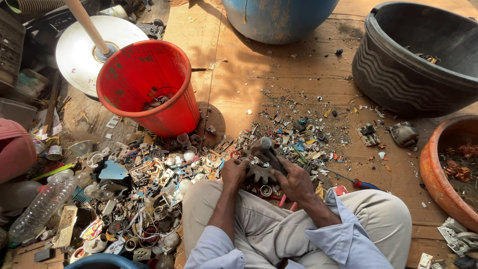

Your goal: The person sits on the ground and uses a hammer to repeatedly strike small electronic components placed on a metal gear. They break the components into smaller pieces and occasionally sort the debris into nearby buckets.

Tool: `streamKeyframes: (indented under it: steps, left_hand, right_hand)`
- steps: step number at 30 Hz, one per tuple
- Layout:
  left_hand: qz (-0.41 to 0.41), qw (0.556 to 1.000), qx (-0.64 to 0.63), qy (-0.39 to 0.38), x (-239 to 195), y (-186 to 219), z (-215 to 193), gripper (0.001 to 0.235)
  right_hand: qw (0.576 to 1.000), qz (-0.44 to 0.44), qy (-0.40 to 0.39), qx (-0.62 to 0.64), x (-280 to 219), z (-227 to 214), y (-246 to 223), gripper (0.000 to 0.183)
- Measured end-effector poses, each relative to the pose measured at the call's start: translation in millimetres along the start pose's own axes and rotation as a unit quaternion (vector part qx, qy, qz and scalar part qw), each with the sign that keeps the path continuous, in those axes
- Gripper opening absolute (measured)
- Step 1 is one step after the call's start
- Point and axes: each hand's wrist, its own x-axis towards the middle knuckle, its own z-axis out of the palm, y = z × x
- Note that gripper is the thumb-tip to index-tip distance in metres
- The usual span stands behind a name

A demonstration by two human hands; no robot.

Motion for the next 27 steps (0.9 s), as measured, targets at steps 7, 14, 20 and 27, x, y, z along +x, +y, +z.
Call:
streamKeyframes:
  steps: [7, 14, 20, 27]
  left_hand:
    - [-0.014, 1.000, -0.002, 0.007, 12.3, -14.2, 9.3, 0.040]
    - [-0.072, 0.983, -0.156, -0.060, 33.2, -27.0, 17.7, 0.045]
    - [-0.134, 0.964, -0.224, -0.057, 21.2, -13.5, 11.7, 0.032]
    - [-0.049, 0.995, -0.078, 0.025, 13.9, -10.8, 6.1, 0.024]
  right_hand:
    - [0.992, 0.061, -0.083, -0.078, -6.0, -0.6, -11.2, 0.052]
    - [0.976, 0.087, -0.148, -0.132, -5.7, 16.1, -2.3, 0.051]
    - [0.970, 0.099, -0.173, -0.140, -5.8, 13.7, -5.9, 0.046]
    - [0.980, 0.111, -0.128, -0.106, -4.3, 10.1, -13.0, 0.048]
